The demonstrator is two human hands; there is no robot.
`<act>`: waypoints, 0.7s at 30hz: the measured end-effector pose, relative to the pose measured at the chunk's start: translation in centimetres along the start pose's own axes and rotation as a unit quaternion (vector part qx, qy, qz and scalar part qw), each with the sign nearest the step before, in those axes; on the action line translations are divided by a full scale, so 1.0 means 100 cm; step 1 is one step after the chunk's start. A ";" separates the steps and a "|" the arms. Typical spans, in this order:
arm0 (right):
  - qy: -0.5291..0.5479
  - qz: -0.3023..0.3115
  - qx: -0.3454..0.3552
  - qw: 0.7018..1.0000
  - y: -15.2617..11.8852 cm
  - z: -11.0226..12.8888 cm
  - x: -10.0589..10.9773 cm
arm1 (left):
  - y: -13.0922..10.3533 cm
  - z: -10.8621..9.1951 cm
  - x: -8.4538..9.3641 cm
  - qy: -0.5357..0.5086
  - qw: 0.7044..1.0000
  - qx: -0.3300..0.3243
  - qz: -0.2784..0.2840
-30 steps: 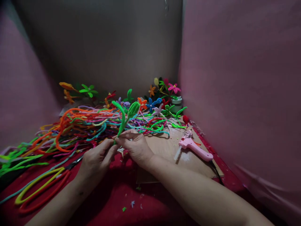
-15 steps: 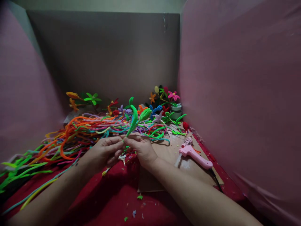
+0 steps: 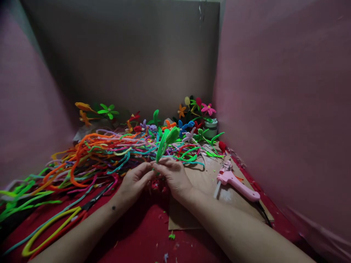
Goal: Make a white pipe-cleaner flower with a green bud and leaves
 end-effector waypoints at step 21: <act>-0.034 0.161 -0.026 0.986 -0.010 -0.004 -0.029 | -0.020 0.014 -0.033 -0.326 0.904 0.151 0.232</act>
Point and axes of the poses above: each hand's wrist, its own y-axis towards the middle knuckle, its own x-axis out of the back of the hand, z = x × y, the point moved 10 cm from there along y, towards the middle knuckle, and after that the axes turned 4 degrees about y, right-handed, at the moved point
